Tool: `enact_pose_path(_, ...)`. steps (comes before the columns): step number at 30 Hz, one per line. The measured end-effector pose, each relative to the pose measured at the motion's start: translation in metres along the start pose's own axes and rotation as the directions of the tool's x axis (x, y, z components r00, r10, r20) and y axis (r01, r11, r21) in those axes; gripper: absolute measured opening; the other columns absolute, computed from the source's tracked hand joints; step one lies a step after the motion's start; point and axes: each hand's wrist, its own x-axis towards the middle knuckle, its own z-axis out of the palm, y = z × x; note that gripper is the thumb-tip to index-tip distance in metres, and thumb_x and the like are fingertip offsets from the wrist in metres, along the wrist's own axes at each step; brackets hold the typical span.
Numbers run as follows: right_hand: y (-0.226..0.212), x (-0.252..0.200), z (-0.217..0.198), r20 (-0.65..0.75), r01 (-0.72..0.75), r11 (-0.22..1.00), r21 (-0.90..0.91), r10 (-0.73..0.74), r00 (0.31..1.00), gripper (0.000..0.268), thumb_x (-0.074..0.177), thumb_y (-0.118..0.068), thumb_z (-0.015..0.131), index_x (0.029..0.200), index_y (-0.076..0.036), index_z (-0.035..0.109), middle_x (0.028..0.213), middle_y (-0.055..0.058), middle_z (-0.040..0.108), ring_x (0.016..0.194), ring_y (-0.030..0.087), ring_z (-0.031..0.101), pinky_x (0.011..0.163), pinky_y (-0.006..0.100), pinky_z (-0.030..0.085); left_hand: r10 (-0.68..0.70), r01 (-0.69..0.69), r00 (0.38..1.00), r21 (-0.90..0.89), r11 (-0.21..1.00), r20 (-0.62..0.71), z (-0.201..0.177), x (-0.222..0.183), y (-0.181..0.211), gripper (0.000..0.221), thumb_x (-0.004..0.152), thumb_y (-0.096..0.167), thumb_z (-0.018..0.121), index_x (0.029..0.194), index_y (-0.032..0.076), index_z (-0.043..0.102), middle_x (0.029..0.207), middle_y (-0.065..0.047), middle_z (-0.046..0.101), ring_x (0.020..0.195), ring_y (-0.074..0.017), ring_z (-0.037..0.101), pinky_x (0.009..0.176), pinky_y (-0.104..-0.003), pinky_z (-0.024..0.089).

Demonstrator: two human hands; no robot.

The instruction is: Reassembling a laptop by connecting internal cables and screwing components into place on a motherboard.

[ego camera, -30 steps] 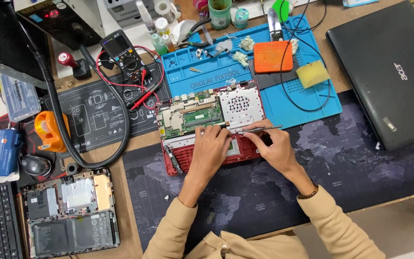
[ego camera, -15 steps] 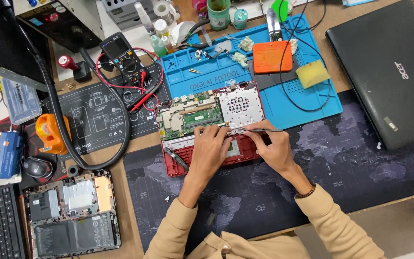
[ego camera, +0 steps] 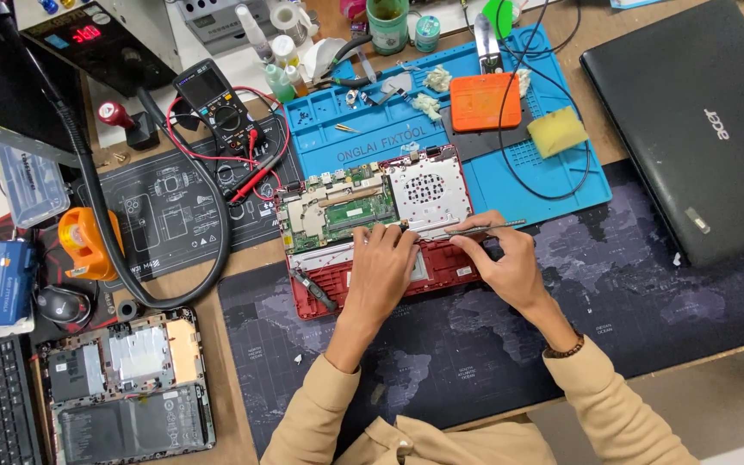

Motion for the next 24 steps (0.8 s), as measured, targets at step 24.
enact_pose_path(24,0.015,-0.01,-0.023,-0.056,-0.038,0.999,-0.026,0.036,0.998,0.009,0.092,-0.006,0.077,0.1,-0.007,0.073,0.09,0.01,0.079,0.087,0.024,0.077,0.078,0.036,0.06,0.061,-0.06,0.997,0.02,0.998,-0.049,0.002,0.019,0.026,0.008,0.094,0.018,0.072,0.1,0.013,0.069,0.079,-0.005,0.06,0.079,-0.0216,0.057,0.081,-0.037,0.039)
